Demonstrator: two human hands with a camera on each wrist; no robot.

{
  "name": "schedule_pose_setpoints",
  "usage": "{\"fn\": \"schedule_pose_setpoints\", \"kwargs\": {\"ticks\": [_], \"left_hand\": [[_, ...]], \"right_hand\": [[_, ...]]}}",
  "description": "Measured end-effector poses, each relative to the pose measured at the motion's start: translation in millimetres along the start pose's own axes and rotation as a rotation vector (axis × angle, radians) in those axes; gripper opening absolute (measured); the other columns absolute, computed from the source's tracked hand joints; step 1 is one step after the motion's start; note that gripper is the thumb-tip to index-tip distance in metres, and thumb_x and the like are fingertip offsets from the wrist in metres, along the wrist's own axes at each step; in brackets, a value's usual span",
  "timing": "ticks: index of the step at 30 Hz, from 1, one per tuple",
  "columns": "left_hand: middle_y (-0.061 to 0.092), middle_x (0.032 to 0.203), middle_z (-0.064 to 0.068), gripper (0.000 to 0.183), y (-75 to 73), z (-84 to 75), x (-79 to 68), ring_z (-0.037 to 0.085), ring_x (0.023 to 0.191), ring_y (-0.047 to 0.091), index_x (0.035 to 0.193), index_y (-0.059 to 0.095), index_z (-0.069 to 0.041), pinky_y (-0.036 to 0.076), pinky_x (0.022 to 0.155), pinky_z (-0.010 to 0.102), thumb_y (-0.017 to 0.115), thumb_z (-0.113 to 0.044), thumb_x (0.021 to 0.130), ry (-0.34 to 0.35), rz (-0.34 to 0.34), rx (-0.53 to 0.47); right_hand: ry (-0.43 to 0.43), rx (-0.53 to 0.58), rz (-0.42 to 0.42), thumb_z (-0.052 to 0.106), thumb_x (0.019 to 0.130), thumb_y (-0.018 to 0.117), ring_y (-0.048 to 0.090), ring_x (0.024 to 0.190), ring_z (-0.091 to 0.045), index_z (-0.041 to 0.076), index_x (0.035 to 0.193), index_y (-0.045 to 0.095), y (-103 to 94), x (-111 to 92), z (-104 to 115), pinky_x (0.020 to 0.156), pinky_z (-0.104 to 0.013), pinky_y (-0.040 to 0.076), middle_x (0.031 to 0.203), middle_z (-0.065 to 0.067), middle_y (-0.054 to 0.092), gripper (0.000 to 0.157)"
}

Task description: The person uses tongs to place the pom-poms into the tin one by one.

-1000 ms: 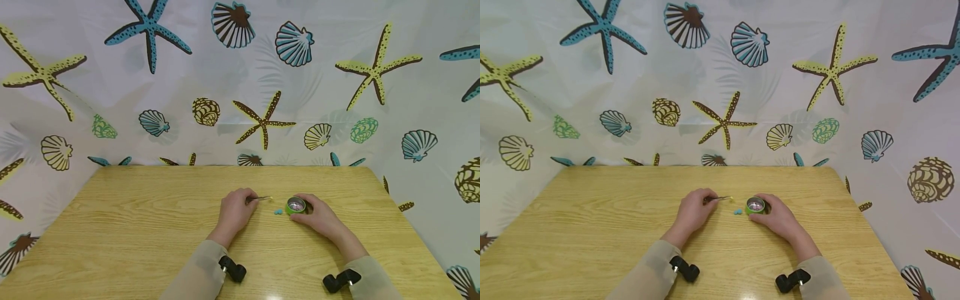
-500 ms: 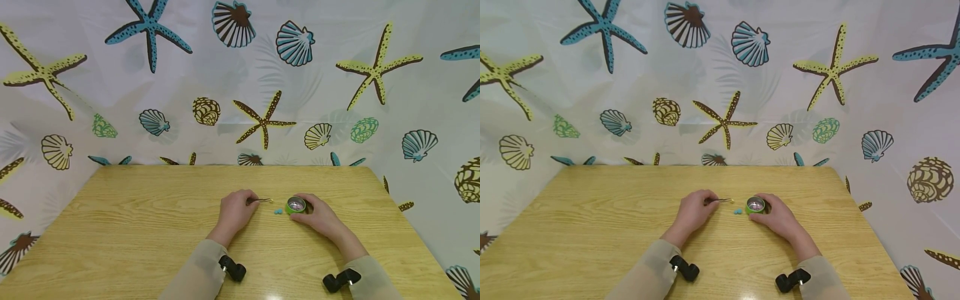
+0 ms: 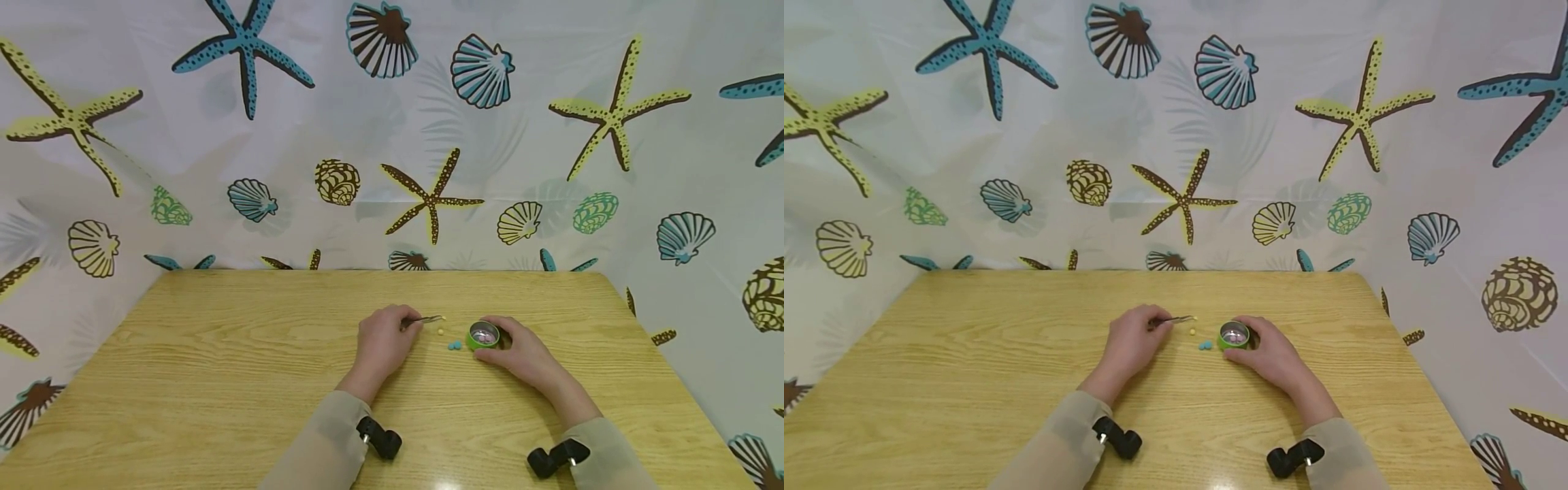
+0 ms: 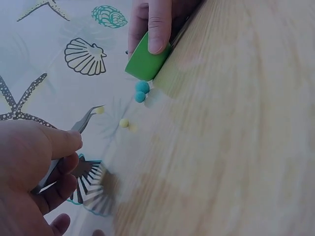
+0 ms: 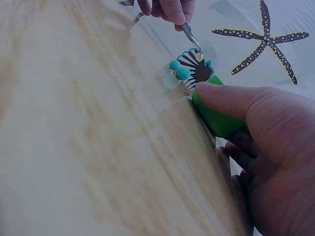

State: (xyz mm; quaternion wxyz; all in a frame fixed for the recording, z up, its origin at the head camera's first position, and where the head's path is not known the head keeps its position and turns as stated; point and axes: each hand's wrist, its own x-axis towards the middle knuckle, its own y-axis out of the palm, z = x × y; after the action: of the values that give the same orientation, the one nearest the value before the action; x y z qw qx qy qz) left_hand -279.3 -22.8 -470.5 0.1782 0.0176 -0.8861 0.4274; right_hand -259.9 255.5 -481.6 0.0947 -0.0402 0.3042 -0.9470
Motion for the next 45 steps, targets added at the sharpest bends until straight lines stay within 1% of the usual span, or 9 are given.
{"fn": "schedule_pose_setpoints", "kwargs": {"ticks": [6,11,15,19,28,32,37,40,45], "left_hand": [[0.080,0.102,-0.001,0.007,-2.6,-0.7,0.9,0.026,0.094,0.072,0.108,0.085,-0.017,0.055,0.091,0.056,0.083,-0.021,0.102,0.059,-0.062,-0.015],[0.080,0.103,-0.001,0.006,-4.3,-6.8,1.2,0.026,0.096,0.073,0.108,0.085,-0.017,0.054,0.093,0.057,0.083,-0.020,0.102,0.081,-0.064,-0.026],[0.081,0.105,-0.002,0.007,-3.6,-15.4,0.7,0.025,0.098,0.073,0.108,0.085,-0.017,0.053,0.095,0.057,0.083,-0.020,0.102,0.107,-0.044,-0.031],[0.081,0.105,-0.002,0.006,-0.2,-23.4,0.0,0.024,0.098,0.073,0.108,0.084,-0.018,0.053,0.094,0.056,0.083,-0.020,0.102,0.132,-0.026,-0.014],[0.079,0.105,-0.004,0.005,9.7,-37.1,-0.9,0.024,0.101,0.072,0.107,0.084,-0.021,0.052,0.097,0.055,0.082,-0.024,0.103,0.143,0.034,0.016],[0.078,0.105,-0.005,0.005,13.8,-40.6,-2.1,0.024,0.102,0.070,0.107,0.084,-0.021,0.050,0.099,0.057,0.082,-0.024,0.104,0.142,0.057,0.014],[0.078,0.104,-0.005,0.005,17.3,-42.9,-3.9,0.023,0.102,0.069,0.108,0.084,-0.021,0.048,0.103,0.057,0.082,-0.024,0.103,0.123,0.085,0.027],[0.077,0.102,-0.006,0.006,19.0,-43.2,-4.5,0.022,0.100,0.068,0.108,0.084,-0.022,0.048,0.102,0.055,0.083,-0.025,0.103,0.120,0.097,0.051],[0.077,0.100,-0.006,0.005,20.9,-43.5,-5.0,0.023,0.098,0.067,0.107,0.084,-0.022,0.049,0.101,0.054,0.083,-0.025,0.103,0.120,0.106,0.073]], "right_hand": [[-0.002,-0.013,-0.003,0.032,0.099,0.087,0.046,0.153,-0.044,0.005,0.159,0.056,-0.6,-0.3,-0.2,0.126,-0.062,0.033,0.159,-0.022,0.056,0.073],[0.000,-0.020,-0.007,0.033,0.098,0.087,0.046,0.153,-0.044,0.006,0.159,0.056,-0.7,-0.8,-0.5,0.126,-0.063,0.033,0.159,-0.022,0.056,0.073],[0.005,-0.020,-0.013,0.034,0.099,0.087,0.046,0.153,-0.044,0.006,0.159,0.057,-0.6,-1.0,-0.7,0.126,-0.063,0.033,0.159,-0.021,0.056,0.073],[0.007,-0.013,-0.014,0.033,0.099,0.087,0.046,0.153,-0.043,0.007,0.159,0.057,0.1,-1.1,-0.9,0.125,-0.063,0.033,0.160,-0.021,0.056,0.072],[0.006,-0.007,-0.009,0.032,0.099,0.087,0.048,0.151,-0.043,0.007,0.157,0.058,0.7,-0.8,2.0,0.125,-0.063,0.033,0.158,-0.021,0.058,0.070],[0.008,-0.005,-0.004,0.032,0.099,0.087,0.049,0.151,-0.043,0.007,0.158,0.058,0.8,0.0,2.3,0.125,-0.063,0.034,0.159,-0.021,0.057,0.070],[0.014,0.008,0.002,0.032,0.099,0.087,0.047,0.152,-0.042,0.007,0.159,0.057,1.0,1.8,-0.3,0.126,-0.062,0.033,0.160,-0.020,0.056,0.071],[0.020,0.030,0.002,0.029,0.098,0.088,0.047,0.153,-0.040,0.007,0.158,0.057,1.4,2.8,-2.3,0.126,-0.061,0.033,0.160,-0.019,0.056,0.071],[0.009,0.023,-0.001,0.029,0.098,0.088,0.048,0.152,-0.041,0.007,0.158,0.058,1.1,3.5,-3.3,0.126,-0.061,0.034,0.159,-0.019,0.056,0.071]]}}
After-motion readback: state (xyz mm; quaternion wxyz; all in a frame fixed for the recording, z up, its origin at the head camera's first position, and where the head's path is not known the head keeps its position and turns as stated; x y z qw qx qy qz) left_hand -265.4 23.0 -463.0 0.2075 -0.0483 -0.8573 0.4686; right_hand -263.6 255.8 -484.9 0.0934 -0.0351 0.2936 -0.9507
